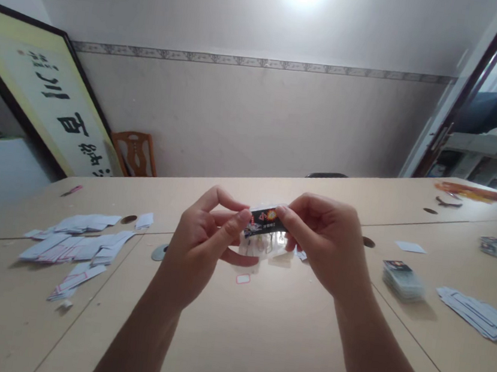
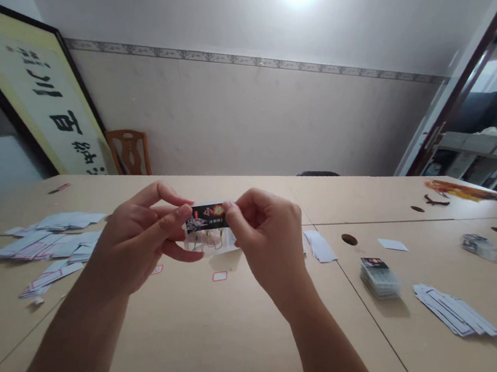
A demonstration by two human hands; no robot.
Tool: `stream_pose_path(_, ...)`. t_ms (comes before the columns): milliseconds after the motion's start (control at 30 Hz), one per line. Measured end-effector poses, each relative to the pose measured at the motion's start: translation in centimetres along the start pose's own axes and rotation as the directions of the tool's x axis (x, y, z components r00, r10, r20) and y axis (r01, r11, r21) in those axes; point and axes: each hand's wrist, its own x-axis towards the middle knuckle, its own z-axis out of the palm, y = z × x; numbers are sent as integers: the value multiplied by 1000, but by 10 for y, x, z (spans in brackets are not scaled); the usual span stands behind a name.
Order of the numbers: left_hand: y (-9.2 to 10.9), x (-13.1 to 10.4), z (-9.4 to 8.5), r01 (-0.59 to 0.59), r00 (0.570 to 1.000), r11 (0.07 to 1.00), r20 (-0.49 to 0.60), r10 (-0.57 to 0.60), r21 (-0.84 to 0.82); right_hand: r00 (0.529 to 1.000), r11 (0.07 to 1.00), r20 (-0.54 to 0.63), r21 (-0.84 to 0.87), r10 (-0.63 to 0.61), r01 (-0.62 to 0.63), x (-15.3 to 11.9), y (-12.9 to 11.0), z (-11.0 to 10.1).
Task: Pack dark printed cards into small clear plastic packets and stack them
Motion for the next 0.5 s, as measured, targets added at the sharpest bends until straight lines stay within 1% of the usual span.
stream_pose_path(267, 3, -1, 1, 5, 1000, 1000, 11, -5, 2, 1000, 1000, 3, 27, -5, 5, 1, 1, 0)
stream_pose_path(500, 4, -3, 3, -4, 1000, 1000, -1, 4, 2, 1000, 1000, 11, 24, 7, -7, 1, 0, 0)
